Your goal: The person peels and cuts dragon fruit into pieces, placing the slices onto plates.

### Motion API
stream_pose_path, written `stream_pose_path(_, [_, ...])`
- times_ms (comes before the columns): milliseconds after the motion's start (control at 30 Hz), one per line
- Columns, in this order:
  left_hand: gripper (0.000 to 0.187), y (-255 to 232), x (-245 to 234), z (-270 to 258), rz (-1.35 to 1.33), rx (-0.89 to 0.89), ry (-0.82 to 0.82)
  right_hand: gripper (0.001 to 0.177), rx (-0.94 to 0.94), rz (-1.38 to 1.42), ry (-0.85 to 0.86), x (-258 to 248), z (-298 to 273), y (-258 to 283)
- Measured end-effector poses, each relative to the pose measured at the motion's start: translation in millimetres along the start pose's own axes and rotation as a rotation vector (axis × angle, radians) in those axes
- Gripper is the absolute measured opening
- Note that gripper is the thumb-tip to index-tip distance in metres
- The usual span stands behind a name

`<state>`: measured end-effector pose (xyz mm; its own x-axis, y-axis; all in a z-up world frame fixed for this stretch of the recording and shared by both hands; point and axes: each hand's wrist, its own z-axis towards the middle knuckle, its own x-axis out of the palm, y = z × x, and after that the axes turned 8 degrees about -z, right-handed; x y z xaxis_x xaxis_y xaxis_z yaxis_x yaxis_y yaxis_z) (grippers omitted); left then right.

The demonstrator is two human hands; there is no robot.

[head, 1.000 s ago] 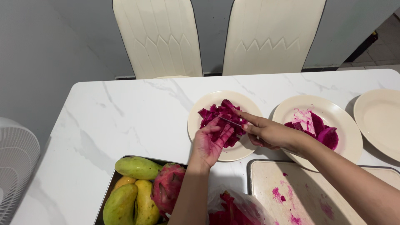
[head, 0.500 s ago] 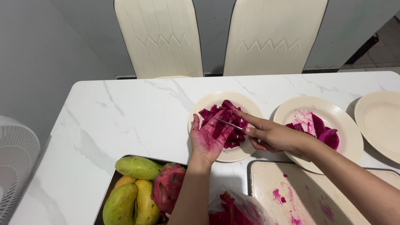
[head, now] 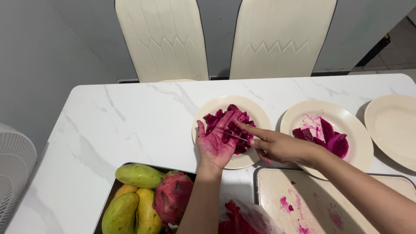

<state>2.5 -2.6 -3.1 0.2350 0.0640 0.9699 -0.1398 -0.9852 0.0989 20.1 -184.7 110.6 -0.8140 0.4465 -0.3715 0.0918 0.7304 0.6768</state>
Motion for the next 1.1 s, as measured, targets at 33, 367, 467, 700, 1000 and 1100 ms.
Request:
stream_pose_path(33, [0.103, 1, 1, 0, -0.004, 0.015, -0.003, 0.061, 0.001, 0.002, -0.002, -1, 0, 0])
stream_pose_path(367, [0.072, 21, 31, -1, 0.859, 0.522, -0.040, 0.057, -0.060, 0.115, -0.109, 1, 14, -25])
stream_pose_path(467, [0.058, 33, 34, 1, 1.149, 0.685, -0.014, 0.054, -0.041, 0.141, -0.138, 4, 7, -31])
stream_pose_path(700, [0.043, 103, 14, 18, 1.210, 0.663, -0.094, 0.052, -0.035, 0.597, -0.177, -29, -31, -72])
stream_pose_path(1000, [0.091, 175, 2, 59, 2.357, 0.427, 0.417, 0.048, 0.130, 0.543, -0.422, -83, -85, -151])
stream_pose_path(1100, [0.102, 175, 7, 69, 2.557, 0.171, 0.459, 0.048, 0.125, 0.567, -0.457, -87, -92, -164])
